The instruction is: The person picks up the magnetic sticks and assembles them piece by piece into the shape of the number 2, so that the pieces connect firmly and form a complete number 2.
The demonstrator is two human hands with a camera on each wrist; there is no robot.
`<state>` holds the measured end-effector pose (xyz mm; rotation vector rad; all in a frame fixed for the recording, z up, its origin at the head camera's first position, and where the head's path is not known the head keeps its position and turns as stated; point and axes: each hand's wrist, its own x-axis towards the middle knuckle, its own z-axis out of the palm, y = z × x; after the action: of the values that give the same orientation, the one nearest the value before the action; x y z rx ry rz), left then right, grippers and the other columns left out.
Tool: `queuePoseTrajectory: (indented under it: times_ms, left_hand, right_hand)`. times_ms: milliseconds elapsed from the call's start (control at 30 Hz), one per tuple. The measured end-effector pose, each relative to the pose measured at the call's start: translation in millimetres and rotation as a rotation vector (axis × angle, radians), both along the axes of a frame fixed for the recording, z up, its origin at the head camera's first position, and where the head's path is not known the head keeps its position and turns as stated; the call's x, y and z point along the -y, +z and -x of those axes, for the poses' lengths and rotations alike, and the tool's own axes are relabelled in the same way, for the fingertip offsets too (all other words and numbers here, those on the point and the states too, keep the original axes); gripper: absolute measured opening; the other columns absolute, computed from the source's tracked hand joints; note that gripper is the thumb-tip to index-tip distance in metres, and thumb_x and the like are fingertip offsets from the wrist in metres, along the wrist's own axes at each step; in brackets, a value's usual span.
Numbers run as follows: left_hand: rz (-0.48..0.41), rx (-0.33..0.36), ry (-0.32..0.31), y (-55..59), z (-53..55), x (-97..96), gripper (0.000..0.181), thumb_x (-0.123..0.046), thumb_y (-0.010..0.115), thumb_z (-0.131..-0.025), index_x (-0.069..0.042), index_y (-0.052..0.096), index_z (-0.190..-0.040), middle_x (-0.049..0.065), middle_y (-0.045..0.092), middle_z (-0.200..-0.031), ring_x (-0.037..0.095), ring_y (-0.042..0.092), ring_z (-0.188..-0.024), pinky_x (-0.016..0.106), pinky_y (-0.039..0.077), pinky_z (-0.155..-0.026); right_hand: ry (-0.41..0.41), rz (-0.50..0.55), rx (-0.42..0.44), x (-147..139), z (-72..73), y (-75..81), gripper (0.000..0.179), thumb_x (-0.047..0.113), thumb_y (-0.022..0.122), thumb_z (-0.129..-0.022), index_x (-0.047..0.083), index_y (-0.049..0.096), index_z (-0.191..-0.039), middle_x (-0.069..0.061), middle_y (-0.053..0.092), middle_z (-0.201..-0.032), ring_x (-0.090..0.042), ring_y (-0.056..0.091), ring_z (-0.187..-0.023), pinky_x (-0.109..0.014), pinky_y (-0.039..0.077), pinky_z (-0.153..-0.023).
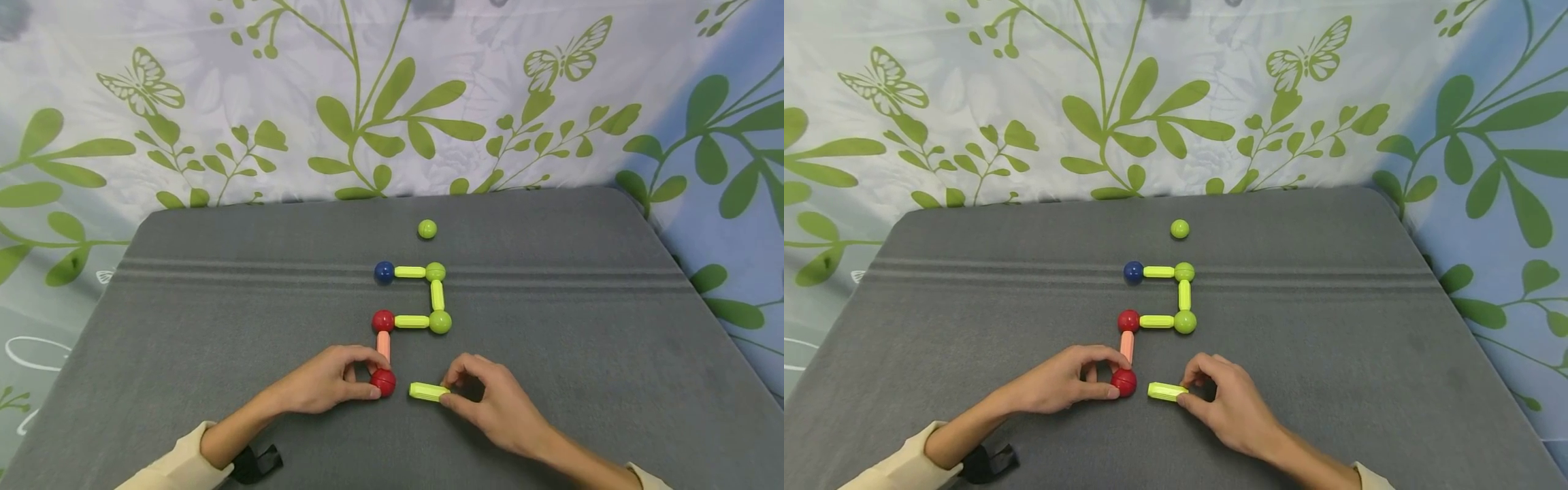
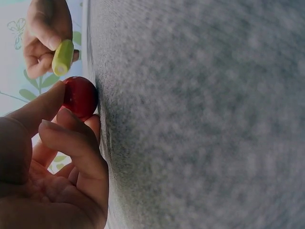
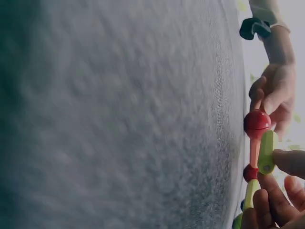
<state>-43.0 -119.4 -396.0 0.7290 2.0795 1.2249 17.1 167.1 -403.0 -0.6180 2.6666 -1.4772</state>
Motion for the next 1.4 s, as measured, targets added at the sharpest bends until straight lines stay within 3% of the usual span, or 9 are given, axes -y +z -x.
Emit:
queuePoseTrajectory:
  times_ms: [500, 933, 1400]
  left_hand:
    - [-0.01, 0.014, -0.005, -1.9, 2.1, 1.2, 0.027, -0.021, 0.074, -0.091, -0.017, 0.068, -0.117, -0.004, 0.062, -0.098, 0.005, 0.045, -0.051, 0.02, 0.039, -0.049]
    - [-0.024, 0.018, -0.003, -0.3, 0.6, 0.2, 0.027, -0.021, 0.075, -0.09, -0.016, 0.068, -0.116, -0.003, 0.061, -0.099, 0.006, 0.046, -0.052, 0.02, 0.039, -0.05]
    - [-0.008, 0.001, -0.013, 0.8, 0.7, 0.1, 0.026, -0.022, 0.074, -0.091, -0.017, 0.068, -0.116, -0.005, 0.062, -0.099, 0.006, 0.047, -0.052, 0.021, 0.04, -0.051]
  right_hand:
    - [0.017, -0.075, 0.027, 13, 20.7, -4.8, 0.024, 0.008, 0.083, -0.08, 0.023, 0.065, -0.086, 0.015, 0.058, -0.082, -0.007, 0.056, -0.076, -0.028, 0.049, -0.068]
    - [0.034, -0.088, 0.096, 16, 19.4, -3.0, 0.022, 0.008, 0.08, -0.082, 0.022, 0.065, -0.088, 0.014, 0.058, -0.084, -0.005, 0.055, -0.077, -0.027, 0.049, -0.069]
    - [0.037, -0.097, 0.083, 14, 19.0, -4.3, 0.021, 0.012, 0.081, -0.083, 0.025, 0.064, -0.087, 0.016, 0.057, -0.082, -0.005, 0.054, -0.076, -0.027, 0.047, -0.068]
